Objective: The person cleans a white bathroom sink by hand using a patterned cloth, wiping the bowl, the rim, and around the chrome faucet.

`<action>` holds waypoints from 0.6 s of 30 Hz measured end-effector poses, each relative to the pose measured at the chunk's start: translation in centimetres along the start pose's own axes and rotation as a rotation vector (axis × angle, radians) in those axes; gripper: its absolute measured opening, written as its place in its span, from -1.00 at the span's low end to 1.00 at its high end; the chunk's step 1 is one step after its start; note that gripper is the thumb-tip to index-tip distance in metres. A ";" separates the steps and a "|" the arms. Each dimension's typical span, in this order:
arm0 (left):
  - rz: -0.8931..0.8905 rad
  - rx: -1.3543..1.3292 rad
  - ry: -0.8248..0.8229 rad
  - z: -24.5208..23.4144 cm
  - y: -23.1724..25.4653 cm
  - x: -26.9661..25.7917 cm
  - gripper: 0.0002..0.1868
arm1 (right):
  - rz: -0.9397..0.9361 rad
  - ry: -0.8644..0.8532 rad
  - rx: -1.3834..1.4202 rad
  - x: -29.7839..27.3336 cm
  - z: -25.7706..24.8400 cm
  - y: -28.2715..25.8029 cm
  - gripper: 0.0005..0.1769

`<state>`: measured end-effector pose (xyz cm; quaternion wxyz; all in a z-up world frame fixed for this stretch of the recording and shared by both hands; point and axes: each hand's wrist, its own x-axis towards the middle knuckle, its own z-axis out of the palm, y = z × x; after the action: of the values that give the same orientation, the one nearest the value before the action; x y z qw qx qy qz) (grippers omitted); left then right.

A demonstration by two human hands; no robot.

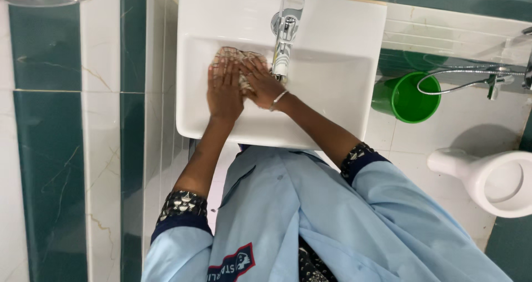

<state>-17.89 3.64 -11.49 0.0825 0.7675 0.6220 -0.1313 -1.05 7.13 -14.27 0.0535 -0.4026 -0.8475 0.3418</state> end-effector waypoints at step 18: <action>0.285 -1.016 0.238 -9.8 15.8 -5.4 -0.21 | 0.265 -0.139 -0.246 -17.6 -18.9 -1.8 -0.45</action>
<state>-2.48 -1.95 -1.09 0.3893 0.7172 0.5019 0.2866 16.51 3.82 4.53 -0.1002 -0.4897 -0.8241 0.2664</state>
